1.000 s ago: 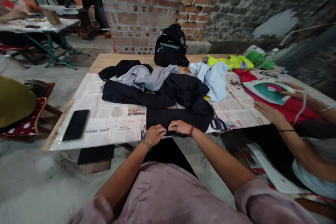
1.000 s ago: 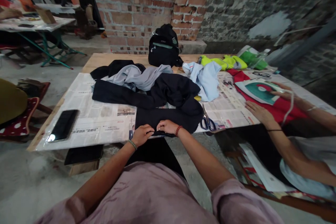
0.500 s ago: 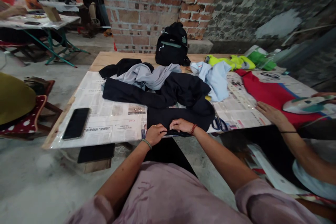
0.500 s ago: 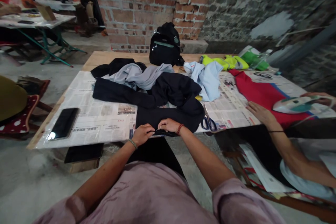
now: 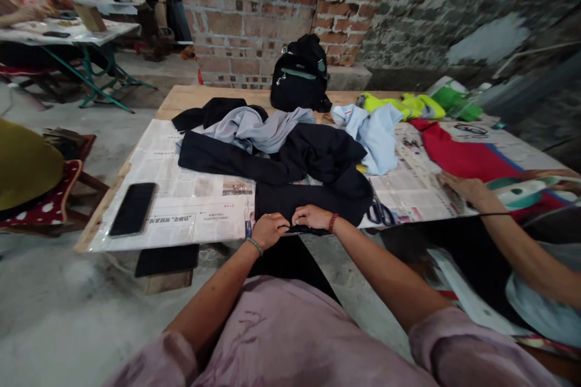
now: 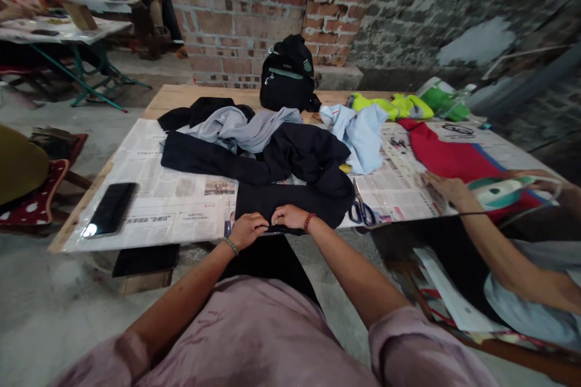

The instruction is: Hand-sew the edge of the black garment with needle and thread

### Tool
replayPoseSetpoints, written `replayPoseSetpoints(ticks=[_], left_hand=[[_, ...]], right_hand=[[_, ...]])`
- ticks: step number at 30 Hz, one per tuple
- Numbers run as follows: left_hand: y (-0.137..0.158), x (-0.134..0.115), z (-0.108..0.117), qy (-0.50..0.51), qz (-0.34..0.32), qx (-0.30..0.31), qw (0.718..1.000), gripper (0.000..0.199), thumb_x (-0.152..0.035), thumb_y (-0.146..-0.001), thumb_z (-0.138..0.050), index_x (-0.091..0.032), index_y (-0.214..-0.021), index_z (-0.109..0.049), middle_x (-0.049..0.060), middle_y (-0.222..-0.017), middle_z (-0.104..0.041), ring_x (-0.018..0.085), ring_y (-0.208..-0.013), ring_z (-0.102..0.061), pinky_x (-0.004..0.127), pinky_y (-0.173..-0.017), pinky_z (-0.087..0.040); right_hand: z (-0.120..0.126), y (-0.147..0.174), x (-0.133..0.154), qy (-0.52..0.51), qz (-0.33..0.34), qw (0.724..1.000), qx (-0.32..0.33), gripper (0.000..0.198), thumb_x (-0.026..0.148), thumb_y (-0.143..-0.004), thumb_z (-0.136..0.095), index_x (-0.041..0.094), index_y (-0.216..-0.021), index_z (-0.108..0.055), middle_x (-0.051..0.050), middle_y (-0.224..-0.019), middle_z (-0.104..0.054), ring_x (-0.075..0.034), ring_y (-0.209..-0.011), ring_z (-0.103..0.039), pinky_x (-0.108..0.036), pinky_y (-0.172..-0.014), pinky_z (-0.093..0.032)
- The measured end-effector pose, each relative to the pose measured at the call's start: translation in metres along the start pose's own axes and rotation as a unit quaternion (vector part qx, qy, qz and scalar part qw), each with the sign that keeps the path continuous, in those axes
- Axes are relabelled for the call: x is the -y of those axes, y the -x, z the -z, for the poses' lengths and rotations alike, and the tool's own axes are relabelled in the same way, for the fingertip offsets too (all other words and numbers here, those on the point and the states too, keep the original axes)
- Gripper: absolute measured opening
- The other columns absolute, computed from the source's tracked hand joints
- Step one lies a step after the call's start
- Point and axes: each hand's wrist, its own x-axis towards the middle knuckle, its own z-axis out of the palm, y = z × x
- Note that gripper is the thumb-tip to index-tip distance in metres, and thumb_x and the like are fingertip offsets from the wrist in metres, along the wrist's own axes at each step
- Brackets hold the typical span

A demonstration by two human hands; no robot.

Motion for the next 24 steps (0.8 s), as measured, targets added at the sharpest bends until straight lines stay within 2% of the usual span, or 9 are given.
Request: replayPoseSetpoints(ticks=[5, 13, 24], left_hand=[[0.0, 0.001, -0.002, -0.007, 0.002, 0.003, 1.0, 0.012, -0.019, -0.075, -0.055, -0.022, -0.081, -0.065, 0.0, -0.083, -0.064, 0.013, -0.081, -0.056, 0.026, -0.074, -0.038], [0.002, 0.004, -0.005, -0.002, 0.009, -0.012, 1.0, 0.013, -0.017, -0.075, -0.054, -0.022, -0.081, -0.065, 0.0, -0.083, -0.063, 0.013, -0.08, -0.056, 0.026, -0.074, -0.038], [0.002, 0.004, -0.005, -0.004, 0.006, -0.017, 1.0, 0.012, -0.017, -0.075, -0.055, -0.021, -0.079, -0.065, 0.0, -0.081, -0.063, 0.012, -0.078, -0.056, 0.025, -0.074, -0.038]], right_hand=[[-0.001, -0.004, 0.004, 0.052, 0.03, 0.998, 0.0, 0.018, 0.013, -0.071, -0.049, 0.016, -0.073, -0.067, -0.001, -0.073, -0.056, -0.01, -0.068, -0.05, -0.02, -0.065, -0.039], [0.0, -0.004, 0.017, 0.072, 0.031, 0.997, -0.001, 0.02, 0.009, -0.07, -0.048, 0.017, -0.07, -0.067, -0.001, -0.072, -0.056, -0.01, -0.067, -0.051, -0.02, -0.064, -0.038], [-0.004, -0.004, 0.02, 0.11, 0.037, 0.993, -0.01, 0.024, 0.006, -0.071, -0.045, 0.016, -0.071, -0.067, -0.001, -0.072, -0.056, -0.01, -0.067, -0.052, -0.02, -0.065, -0.038]])
